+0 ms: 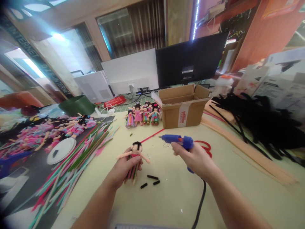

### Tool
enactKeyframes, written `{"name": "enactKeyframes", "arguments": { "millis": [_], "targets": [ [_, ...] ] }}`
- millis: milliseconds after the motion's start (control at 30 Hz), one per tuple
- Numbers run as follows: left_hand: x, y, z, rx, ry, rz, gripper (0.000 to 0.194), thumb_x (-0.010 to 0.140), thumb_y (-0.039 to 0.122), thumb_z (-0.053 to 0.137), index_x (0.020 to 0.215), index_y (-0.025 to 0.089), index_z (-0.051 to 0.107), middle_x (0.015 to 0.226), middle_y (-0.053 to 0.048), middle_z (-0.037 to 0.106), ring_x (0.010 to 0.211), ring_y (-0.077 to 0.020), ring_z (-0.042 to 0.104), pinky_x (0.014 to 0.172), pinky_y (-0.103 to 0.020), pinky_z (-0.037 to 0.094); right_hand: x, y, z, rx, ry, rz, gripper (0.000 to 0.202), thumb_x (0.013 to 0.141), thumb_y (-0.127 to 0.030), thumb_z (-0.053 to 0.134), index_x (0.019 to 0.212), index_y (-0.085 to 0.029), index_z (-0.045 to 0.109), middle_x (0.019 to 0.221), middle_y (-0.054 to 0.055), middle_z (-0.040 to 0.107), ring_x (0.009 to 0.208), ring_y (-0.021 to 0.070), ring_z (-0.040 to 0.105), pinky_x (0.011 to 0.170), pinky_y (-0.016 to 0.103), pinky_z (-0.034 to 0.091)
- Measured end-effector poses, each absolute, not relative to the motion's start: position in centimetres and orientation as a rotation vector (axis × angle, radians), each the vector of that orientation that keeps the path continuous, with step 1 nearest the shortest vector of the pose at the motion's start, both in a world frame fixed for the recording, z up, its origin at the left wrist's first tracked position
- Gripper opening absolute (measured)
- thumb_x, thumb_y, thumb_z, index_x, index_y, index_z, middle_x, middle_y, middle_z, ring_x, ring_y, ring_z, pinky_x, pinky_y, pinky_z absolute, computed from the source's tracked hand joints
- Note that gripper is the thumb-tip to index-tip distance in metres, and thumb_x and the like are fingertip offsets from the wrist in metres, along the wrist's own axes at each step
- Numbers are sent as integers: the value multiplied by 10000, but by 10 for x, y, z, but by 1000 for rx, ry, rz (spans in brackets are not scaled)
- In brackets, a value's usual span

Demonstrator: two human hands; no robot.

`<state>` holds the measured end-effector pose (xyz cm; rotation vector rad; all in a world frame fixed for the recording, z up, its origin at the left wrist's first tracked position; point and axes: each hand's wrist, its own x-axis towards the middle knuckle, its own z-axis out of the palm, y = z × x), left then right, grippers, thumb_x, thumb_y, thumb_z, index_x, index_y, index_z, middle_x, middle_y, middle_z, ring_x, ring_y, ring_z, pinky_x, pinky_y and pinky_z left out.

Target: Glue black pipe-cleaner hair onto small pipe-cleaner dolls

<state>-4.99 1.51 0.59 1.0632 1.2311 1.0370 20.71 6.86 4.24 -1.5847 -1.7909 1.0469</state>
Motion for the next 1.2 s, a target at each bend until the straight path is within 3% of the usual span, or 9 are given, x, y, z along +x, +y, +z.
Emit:
{"name": "enactKeyframes", "arguments": {
  "millis": [133,333,500,567,700,900,1200],
  "targets": [
    [-51,15,4,981,1166,1092,306,817,345,631,1050,177,525,801,-12,613,660,-126,610,656,-274,485,201,79,19,-1757,-1851,790,354,814,-518,496,763,-202,647,561,10,594,530,184,562,468,274,386],
    [-50,15,4,935,1083,1129,389,790,355,669,1104,176,526,797,-13,619,676,-128,610,682,-286,498,198,90,-4,-1776,-1888,687,369,802,-547,520,867,-202,633,649,61,667,662,282,658,551,325,447],
    [-52,17,4,878,1065,1170,423,767,384,694,1096,171,535,787,-17,634,667,-130,621,659,-269,496,222,84,22,-1728,-1977,509,597,699,-633,637,1125,-220,574,898,66,685,783,265,642,662,337,457],
    [-54,18,3,849,1069,1193,422,759,383,704,1085,173,539,794,-15,640,671,-130,627,670,-272,506,225,74,38,-1692,-1903,368,536,763,-640,571,1090,-215,578,872,62,668,757,242,615,670,339,435],
    [-56,19,1,815,1075,1203,373,758,376,708,1019,155,558,795,-20,648,657,-127,633,631,-249,501,200,52,51,-1434,-2080,663,325,902,-477,449,852,-210,627,709,23,637,651,180,564,603,294,413],
    [-58,21,2,765,1059,1231,329,763,347,713,988,159,565,774,-4,647,650,-119,640,651,-254,518,157,37,23,-1148,-2503,861,190,845,-149,480,798,-201,657,836,28,673,773,163,607,700,271,433],
    [-58,19,8,733,1070,1242,291,729,338,735,881,138,589,761,-6,623,639,-117,623,574,-227,495,133,20,4,-1006,-2758,668,171,859,-120,525,852,-202,675,875,33,622,767,153,591,635,252,395]
  ]
}}
